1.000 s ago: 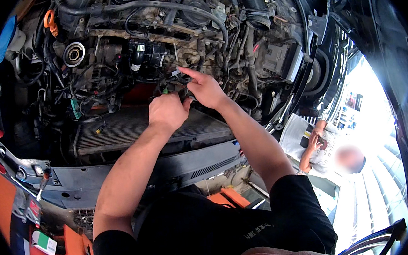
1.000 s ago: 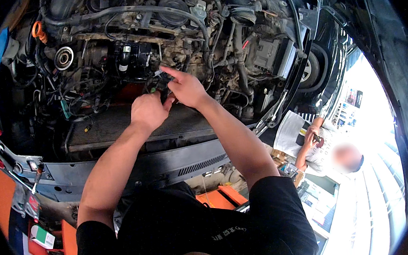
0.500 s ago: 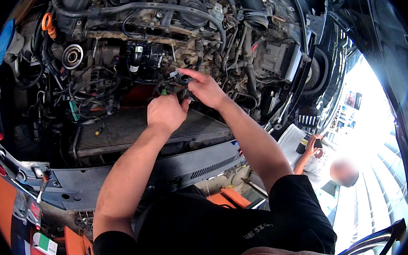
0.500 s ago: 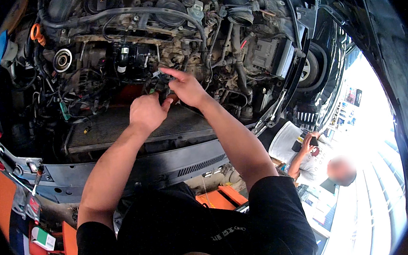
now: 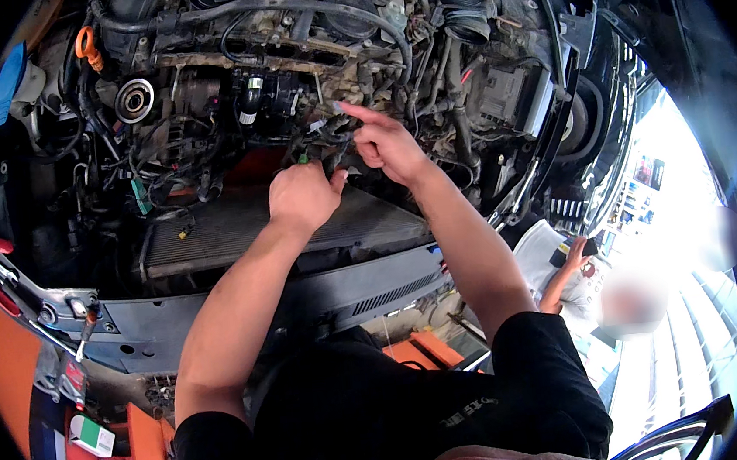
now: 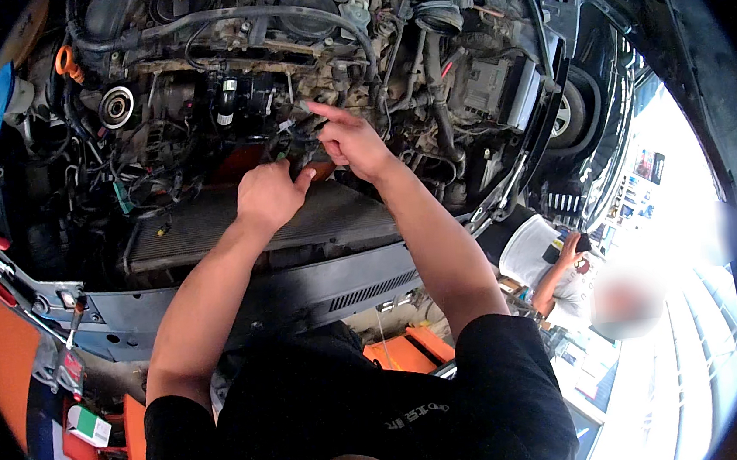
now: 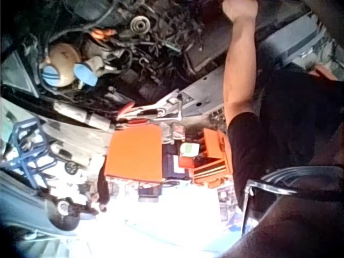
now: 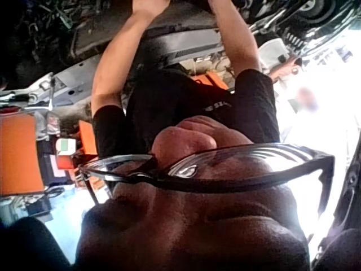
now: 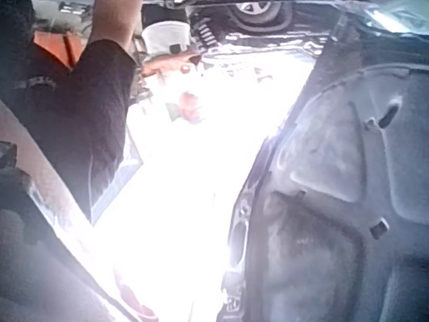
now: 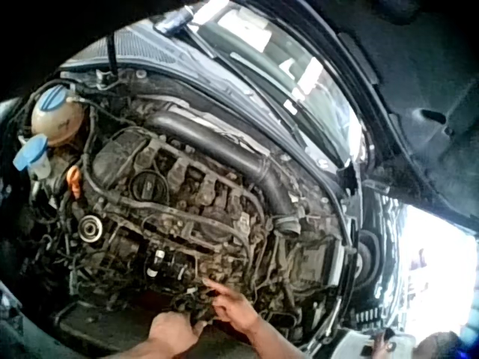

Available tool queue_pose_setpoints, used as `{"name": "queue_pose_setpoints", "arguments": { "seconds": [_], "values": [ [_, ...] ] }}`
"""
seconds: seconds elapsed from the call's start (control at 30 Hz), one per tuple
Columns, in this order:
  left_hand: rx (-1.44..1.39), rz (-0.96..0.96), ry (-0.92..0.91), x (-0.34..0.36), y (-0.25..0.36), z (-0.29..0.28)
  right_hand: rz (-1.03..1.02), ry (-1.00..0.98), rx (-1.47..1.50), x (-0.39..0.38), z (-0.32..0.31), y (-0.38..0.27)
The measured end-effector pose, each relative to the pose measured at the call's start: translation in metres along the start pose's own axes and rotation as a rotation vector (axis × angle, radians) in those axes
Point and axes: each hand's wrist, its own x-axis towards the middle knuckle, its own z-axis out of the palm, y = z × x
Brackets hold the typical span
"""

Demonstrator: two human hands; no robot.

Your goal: The person works on a car engine with the hood open, manipulating hoses and electrical connectors. They apply a substance from a tube to a connector and reattach it, then use a wrench to tighten a bolt on the engine.

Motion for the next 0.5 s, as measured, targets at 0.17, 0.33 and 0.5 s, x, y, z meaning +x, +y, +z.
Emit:
{"name": "queue_pose_setpoints", "arguments": {
  "seconds": [0.17,0.33,0.5],
  "values": [
    [-0.008,-0.065,-0.029,0.001,-0.007,0.002,-0.142,-0.072,-0.048,-0.035,0.009,0.015],
    [0.078,-0.14,-0.014,0.001,-0.014,-0.009,-0.181,0.05,0.022,-0.07,0.002,0.055],
    [0.24,-0.076,0.113,0.002,-0.029,-0.008,-0.172,0.071,0.009,-0.091,0.007,0.079]
  ]
}}
